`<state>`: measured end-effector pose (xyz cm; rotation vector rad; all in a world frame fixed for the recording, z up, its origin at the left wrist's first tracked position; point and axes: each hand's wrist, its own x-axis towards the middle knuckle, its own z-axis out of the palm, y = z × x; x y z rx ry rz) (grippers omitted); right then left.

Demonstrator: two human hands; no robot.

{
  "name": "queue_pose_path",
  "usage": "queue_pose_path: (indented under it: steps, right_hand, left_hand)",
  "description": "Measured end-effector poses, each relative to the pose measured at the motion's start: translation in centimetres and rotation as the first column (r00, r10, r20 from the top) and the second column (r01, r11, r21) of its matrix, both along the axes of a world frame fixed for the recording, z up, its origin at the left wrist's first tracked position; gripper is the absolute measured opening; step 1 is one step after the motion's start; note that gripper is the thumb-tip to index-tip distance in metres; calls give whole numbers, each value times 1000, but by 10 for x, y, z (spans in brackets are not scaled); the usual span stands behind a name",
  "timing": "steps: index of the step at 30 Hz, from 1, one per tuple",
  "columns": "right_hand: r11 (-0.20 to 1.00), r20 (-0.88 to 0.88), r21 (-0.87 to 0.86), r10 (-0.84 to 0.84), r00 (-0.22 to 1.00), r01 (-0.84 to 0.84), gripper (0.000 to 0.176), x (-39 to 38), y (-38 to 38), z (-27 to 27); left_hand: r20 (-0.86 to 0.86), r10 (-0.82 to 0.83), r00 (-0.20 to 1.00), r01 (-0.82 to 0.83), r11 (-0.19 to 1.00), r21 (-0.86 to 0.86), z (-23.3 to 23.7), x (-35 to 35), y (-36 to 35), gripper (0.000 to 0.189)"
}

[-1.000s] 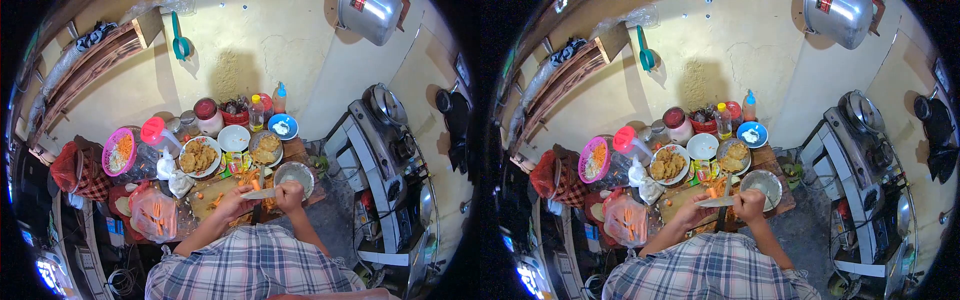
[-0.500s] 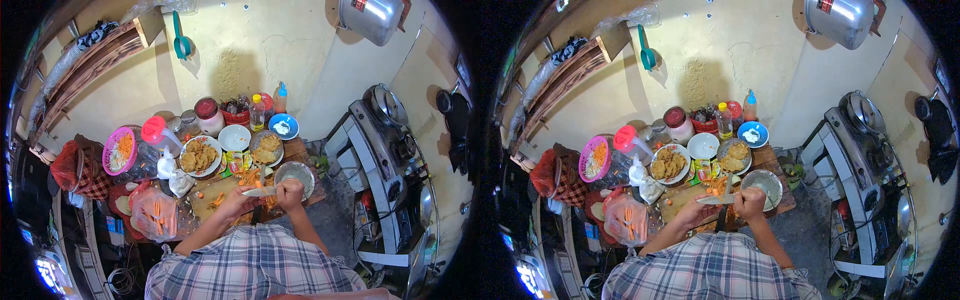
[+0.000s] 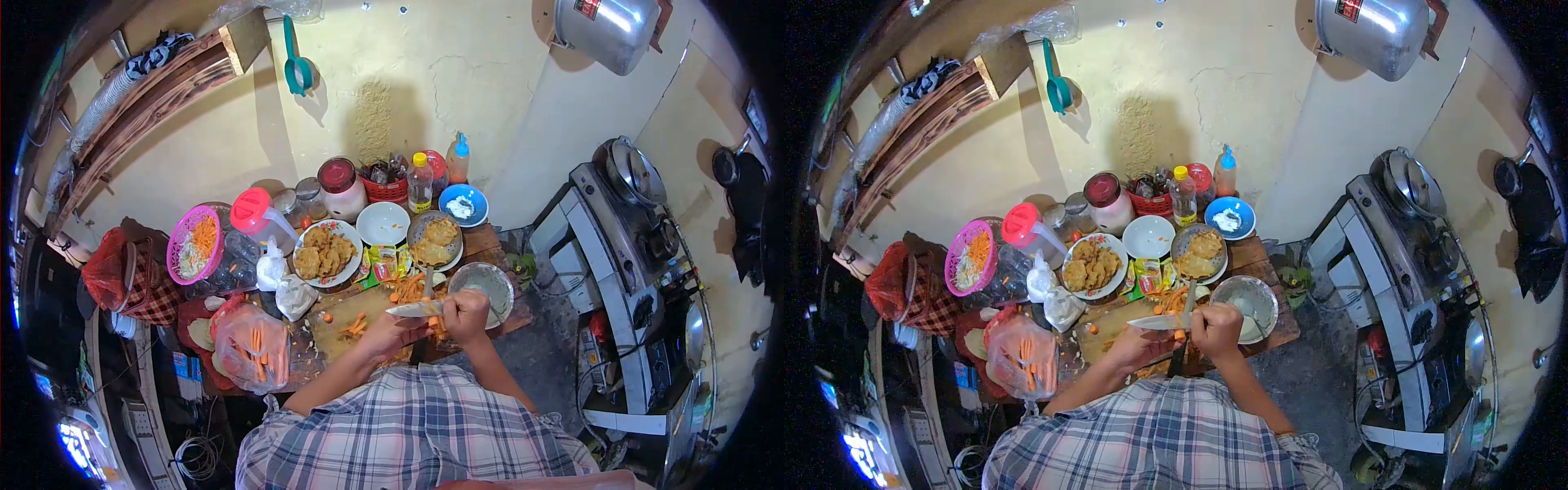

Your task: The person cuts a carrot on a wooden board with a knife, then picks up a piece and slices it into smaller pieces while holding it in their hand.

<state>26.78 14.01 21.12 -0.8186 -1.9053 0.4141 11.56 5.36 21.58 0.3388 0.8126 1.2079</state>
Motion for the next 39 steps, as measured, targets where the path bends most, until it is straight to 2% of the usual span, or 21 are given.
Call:
queue_pose_path:
  steps: [7, 10, 13, 15, 18, 21, 25, 27, 30, 39]
  right_hand:
    - [997, 75, -54, -44, 996, 48, 24, 2, 2, -8]
    - [999, 48, -36, -30, 998, 32, 25, -3, 0, -1]
    - [992, 5, -64, -110, 994, 110, 26, -1, 8, -12]
    - [961, -4, -246, -135, 991, 130, 29, 6, 8, -20]
    - [946, -4, -309, -102, 995, 96, 30, 9, 3, -17]
    - [945, 0, -316, -89, 996, 84, 30, 10, 0, -16]
    - [957, -17, -286, -58, 998, 51, 29, 10, -2, -13]
    - [990, -9, -136, 18, 1000, -19, 28, 12, -1, -14]
    - [998, -16, -34, 52, 999, -53, 27, 12, -2, -6]
    - [999, 4, 19, 29, 1000, -29, 23, 12, -3, 4]
  left_hand:
    - [-65, -100, 993, 98, 994, -41, -10, -8, 2, 25]
    - [-62, -93, 994, 94, 995, 24, -14, -3, 1, 25]
    - [28, -106, 994, 107, 994, -20, -8, -2, -1, 26]
    - [-12, -62, 998, 62, 997, -44, 0, -8, -1, 27]
    - [9, 33, 999, -33, 999, 1, 15, -13, -1, 26]
    - [-39, 14, 999, -12, 999, 43, 8, -22, 1, 26]
    - [-91, 32, 995, -22, 994, 109, 13, -25, 1, 25]
    - [-85, 43, 995, -37, 996, 78, 13, -27, 0, 25]
    - [-93, 46, 995, -41, 997, 58, 19, -27, -1, 26]
    - [-83, 12, 996, -5, 996, 85, 20, -25, -3, 29]
